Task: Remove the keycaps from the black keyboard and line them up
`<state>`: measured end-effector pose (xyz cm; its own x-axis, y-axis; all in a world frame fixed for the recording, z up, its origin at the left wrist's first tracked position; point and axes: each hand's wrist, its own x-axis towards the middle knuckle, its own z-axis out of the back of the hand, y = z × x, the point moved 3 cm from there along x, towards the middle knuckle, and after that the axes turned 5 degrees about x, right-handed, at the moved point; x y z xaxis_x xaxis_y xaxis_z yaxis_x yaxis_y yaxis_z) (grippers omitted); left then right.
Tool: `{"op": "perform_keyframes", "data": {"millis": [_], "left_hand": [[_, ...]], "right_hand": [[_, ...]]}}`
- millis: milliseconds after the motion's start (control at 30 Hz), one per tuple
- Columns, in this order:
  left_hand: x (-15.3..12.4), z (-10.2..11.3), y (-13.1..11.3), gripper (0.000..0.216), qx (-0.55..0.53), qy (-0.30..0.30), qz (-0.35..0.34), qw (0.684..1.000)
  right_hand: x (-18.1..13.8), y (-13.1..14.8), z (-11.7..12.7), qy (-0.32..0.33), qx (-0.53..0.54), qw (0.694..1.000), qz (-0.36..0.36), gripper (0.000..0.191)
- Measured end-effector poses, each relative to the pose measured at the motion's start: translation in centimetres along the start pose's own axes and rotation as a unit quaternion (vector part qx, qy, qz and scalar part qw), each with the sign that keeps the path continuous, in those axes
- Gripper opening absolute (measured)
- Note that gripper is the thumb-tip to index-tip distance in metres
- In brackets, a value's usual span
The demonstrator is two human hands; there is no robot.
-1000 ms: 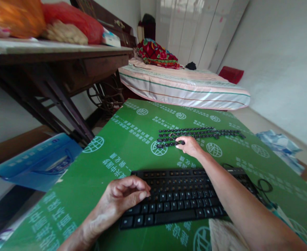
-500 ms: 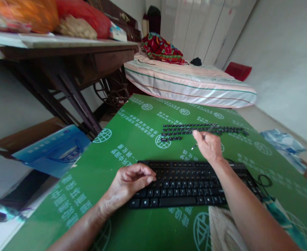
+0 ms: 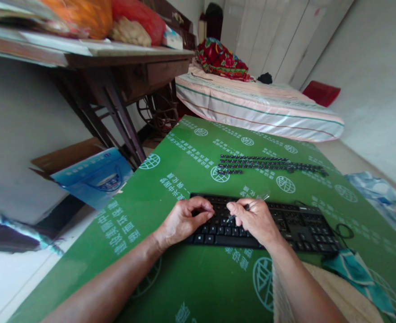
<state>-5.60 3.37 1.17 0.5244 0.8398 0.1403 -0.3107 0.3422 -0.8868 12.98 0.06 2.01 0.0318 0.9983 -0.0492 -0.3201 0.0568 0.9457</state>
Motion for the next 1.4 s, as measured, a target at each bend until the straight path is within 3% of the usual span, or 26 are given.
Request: {"op": "perform_keyframes", "data": {"millis": [133,500,933,1067,1233,1400], "left_hand": [[0.0,-0.2,0.2,0.011,0.028,0.006,-0.016,0.999],[0.0,-0.4,0.2,0.011,0.030,0.017,-0.016,0.999],[0.0,-0.5,0.0,0.010,0.029,0.015,-0.025,0.999],[0.0,-0.5,0.0,0.010,0.044,0.020,-0.034,0.998],[0.0,-0.8,-0.9,0.008,0.123,0.039,-0.065,0.990],[0.1,-1.5,-1.9,0.011,0.183,0.048,-0.090,0.978]], "right_hand": [[-0.3,0.0,-0.6,-0.017,-0.005,1.000,-0.017,0.049],[-0.4,0.0,-2.2,-0.120,-0.093,0.988,0.028,0.053],[-0.9,0.6,-3.3,-0.122,-0.273,0.948,0.110,0.056],[-0.8,0.5,-3.1,-0.100,-0.249,0.958,0.102,0.053],[-0.5,-0.1,-2.7,-0.059,-0.142,0.987,0.055,0.038],[-0.4,-0.5,-2.5,-0.050,-0.111,0.990,0.074,0.026]]}}
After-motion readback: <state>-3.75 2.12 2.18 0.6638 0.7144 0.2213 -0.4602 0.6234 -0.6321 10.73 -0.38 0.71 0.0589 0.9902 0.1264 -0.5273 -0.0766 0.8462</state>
